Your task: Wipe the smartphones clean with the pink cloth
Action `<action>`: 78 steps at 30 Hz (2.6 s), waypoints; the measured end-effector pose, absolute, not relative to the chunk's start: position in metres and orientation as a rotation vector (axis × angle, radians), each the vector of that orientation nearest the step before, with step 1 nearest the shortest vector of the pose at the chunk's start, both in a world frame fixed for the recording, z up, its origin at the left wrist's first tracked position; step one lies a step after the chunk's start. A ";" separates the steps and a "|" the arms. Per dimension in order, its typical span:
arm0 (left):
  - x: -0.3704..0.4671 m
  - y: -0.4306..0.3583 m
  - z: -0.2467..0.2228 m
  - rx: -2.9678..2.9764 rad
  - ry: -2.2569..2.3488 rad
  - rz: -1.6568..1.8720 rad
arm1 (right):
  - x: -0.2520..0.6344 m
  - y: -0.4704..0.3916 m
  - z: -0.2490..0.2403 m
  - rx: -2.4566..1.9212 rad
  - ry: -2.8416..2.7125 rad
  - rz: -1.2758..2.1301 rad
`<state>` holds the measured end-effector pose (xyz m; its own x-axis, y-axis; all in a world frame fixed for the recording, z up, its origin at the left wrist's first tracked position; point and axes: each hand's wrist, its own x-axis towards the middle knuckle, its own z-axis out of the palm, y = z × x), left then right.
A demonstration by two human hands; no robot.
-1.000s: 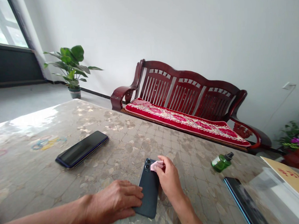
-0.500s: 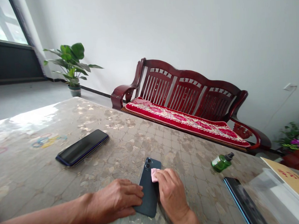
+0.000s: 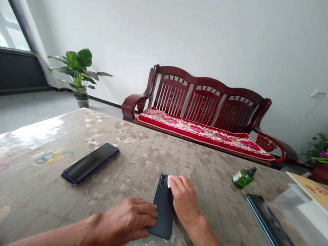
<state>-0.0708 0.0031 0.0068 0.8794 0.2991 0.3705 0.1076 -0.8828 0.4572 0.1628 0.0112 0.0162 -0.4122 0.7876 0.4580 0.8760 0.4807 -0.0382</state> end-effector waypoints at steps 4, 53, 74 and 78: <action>-0.071 0.002 0.008 2.618 0.315 0.618 | 0.165 -0.005 0.013 -1.369 -2.340 -0.271; -0.070 0.004 0.008 2.702 0.294 0.615 | 0.141 -0.014 0.016 -1.244 -2.373 -0.199; -0.069 0.005 0.004 2.738 0.284 0.623 | 0.125 -0.004 0.016 -1.325 -2.340 -0.194; -0.069 0.004 0.004 2.747 0.274 0.636 | 0.127 -0.012 0.015 -1.308 -2.342 -0.208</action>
<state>-0.0695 0.0035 0.0044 0.8834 0.2514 0.3955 0.1152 -0.9345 0.3368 0.1266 -0.0122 0.0146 -0.4507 0.7704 0.4510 0.8379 0.5393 -0.0839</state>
